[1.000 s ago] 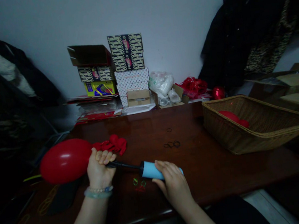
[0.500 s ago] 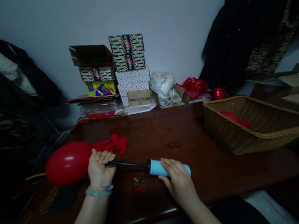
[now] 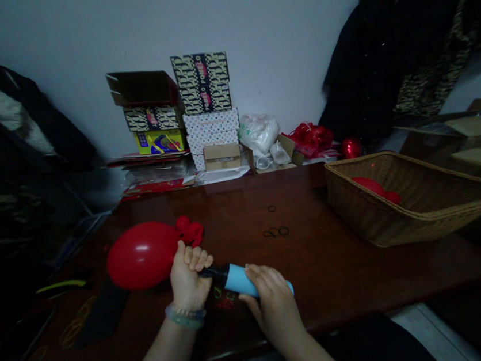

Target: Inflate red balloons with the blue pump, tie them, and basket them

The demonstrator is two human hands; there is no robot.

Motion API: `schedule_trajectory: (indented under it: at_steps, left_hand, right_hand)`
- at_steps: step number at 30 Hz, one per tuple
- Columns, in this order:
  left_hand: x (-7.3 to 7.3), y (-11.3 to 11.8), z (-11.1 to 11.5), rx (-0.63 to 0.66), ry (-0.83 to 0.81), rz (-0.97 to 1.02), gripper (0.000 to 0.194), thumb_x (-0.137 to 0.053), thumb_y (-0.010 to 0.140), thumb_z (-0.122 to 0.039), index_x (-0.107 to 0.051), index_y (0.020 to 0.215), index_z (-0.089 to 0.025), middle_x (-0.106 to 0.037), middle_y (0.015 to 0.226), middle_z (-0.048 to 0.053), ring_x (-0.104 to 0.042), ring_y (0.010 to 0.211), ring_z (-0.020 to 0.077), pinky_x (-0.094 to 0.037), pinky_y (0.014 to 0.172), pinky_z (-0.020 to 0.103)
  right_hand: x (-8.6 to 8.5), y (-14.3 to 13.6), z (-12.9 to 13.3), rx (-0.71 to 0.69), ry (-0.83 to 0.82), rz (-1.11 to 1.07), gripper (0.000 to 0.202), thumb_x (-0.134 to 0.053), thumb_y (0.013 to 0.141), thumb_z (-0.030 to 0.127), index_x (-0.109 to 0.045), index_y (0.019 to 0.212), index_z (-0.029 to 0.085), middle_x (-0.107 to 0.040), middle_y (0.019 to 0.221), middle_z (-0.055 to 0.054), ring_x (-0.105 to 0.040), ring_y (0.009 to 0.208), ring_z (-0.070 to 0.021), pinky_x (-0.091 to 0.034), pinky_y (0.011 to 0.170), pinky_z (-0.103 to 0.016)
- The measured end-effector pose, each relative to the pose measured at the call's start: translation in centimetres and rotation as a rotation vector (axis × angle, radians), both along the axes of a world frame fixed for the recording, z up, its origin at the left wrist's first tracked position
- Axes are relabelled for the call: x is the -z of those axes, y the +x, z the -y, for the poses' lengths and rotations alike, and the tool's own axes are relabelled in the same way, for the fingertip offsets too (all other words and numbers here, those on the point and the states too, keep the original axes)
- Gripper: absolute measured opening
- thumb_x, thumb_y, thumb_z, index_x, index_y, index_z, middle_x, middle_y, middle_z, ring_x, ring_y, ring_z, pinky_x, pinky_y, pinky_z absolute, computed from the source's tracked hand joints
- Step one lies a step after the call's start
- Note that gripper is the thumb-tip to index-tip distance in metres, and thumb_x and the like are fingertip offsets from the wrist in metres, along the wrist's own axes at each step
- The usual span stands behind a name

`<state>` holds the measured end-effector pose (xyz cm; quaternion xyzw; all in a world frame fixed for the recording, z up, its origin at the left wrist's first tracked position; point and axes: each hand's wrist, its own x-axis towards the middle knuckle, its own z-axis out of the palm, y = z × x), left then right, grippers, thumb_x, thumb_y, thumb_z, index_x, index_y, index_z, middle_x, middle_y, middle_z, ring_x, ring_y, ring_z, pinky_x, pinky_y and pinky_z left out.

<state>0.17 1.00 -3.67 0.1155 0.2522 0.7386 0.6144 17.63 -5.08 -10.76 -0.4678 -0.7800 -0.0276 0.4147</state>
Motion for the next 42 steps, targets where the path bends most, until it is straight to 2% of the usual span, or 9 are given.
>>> schedule_trajectory:
  at_steps: [4, 8, 16, 19, 22, 29, 35, 42]
  left_hand:
    - [-0.1, 0.4, 0.3, -0.035, -0.004, -0.050, 0.050, -0.060, 0.087, -0.036, -0.027, 0.053, -0.019, -0.025, 0.040, -0.008, -0.025, 0.035, 0.0059, -0.029, 0.041, 0.022]
    - [-0.9, -0.3, 0.3, -0.053, 0.012, -0.067, 0.050, -0.057, 0.089, -0.035, -0.028, 0.052, -0.019, -0.026, 0.040, -0.008, -0.026, 0.034, 0.0061, -0.028, 0.040, 0.022]
    - [-2.5, -4.8, -0.8, -0.125, 0.043, -0.003, 0.051, -0.048, 0.095, -0.035, -0.025, 0.052, -0.019, -0.026, 0.037, -0.007, -0.028, 0.032, 0.0066, -0.029, 0.039, 0.022]
    - [-2.7, -6.2, -1.0, -0.144, 0.038, 0.034, 0.050, -0.043, 0.097, -0.031, -0.025, 0.052, -0.019, -0.026, 0.037, -0.007, -0.028, 0.032, 0.0064, -0.029, 0.040, 0.022]
    - [-2.6, -6.7, -1.1, -0.153, 0.040, 0.054, 0.050, -0.042, 0.097, -0.029, -0.025, 0.052, -0.019, -0.026, 0.037, -0.007, -0.028, 0.032, 0.0062, -0.029, 0.040, 0.022]
    - [-2.4, -5.8, -0.9, -0.146, 0.029, 0.052, 0.050, -0.044, 0.096, -0.030, -0.024, 0.052, -0.019, -0.025, 0.037, -0.007, -0.028, 0.031, 0.0058, -0.028, 0.040, 0.021]
    - [-1.8, -4.9, -1.0, -0.103, 0.060, 0.049, 0.051, -0.049, 0.094, -0.032, -0.022, 0.053, -0.019, -0.025, 0.039, -0.008, -0.029, 0.033, 0.0054, -0.028, 0.041, 0.021]
    - [-0.6, -1.7, -0.5, -0.023, 0.040, 0.050, 0.048, -0.056, 0.090, -0.028, -0.025, 0.054, -0.019, -0.024, 0.041, -0.009, -0.027, 0.034, 0.0056, -0.029, 0.041, 0.022]
  right_hand:
    - [0.1, 0.0, -0.1, -0.007, -0.043, 0.004, 0.039, -0.063, 0.088, 0.031, -0.055, 0.123, 0.019, -0.067, 0.119, -0.012, -0.063, 0.108, -0.0266, -0.053, 0.091, -0.045]
    - [0.1, 0.0, -0.4, -0.028, -0.068, 0.016, 0.041, -0.064, 0.087, 0.034, -0.054, 0.124, 0.019, -0.067, 0.119, -0.012, -0.063, 0.108, -0.0266, -0.054, 0.091, -0.045]
    - [0.0, 1.8, -1.1, -0.013, -0.031, 0.033, 0.041, -0.059, 0.091, 0.034, -0.052, 0.128, 0.019, -0.065, 0.122, -0.013, -0.061, 0.113, -0.0281, -0.051, 0.095, -0.049]
    - [-0.2, 2.6, -1.3, -0.002, -0.027, 0.046, 0.040, -0.061, 0.090, 0.033, -0.053, 0.126, 0.019, -0.065, 0.122, -0.013, -0.061, 0.113, -0.0277, -0.051, 0.095, -0.049]
    - [-0.3, 2.8, -1.4, -0.004, -0.017, 0.048, 0.040, -0.061, 0.089, 0.032, -0.053, 0.126, 0.020, -0.065, 0.122, -0.012, -0.061, 0.113, -0.0271, -0.051, 0.095, -0.048]
    - [0.4, 2.9, -1.4, 0.027, 0.019, 0.065, 0.046, -0.060, 0.090, 0.033, -0.050, 0.133, 0.020, -0.065, 0.123, -0.014, -0.062, 0.111, -0.0285, -0.053, 0.092, -0.049]
    - [-0.2, 2.3, -1.1, 0.039, 0.040, 0.066, 0.043, -0.058, 0.090, 0.032, -0.052, 0.131, 0.019, -0.065, 0.121, -0.012, -0.062, 0.109, -0.0280, -0.052, 0.093, -0.048]
    - [-0.2, 0.5, -0.2, 0.019, 0.006, 0.038, 0.045, -0.059, 0.090, 0.034, -0.049, 0.131, 0.019, -0.065, 0.121, -0.013, -0.061, 0.109, -0.0290, -0.051, 0.093, -0.050]
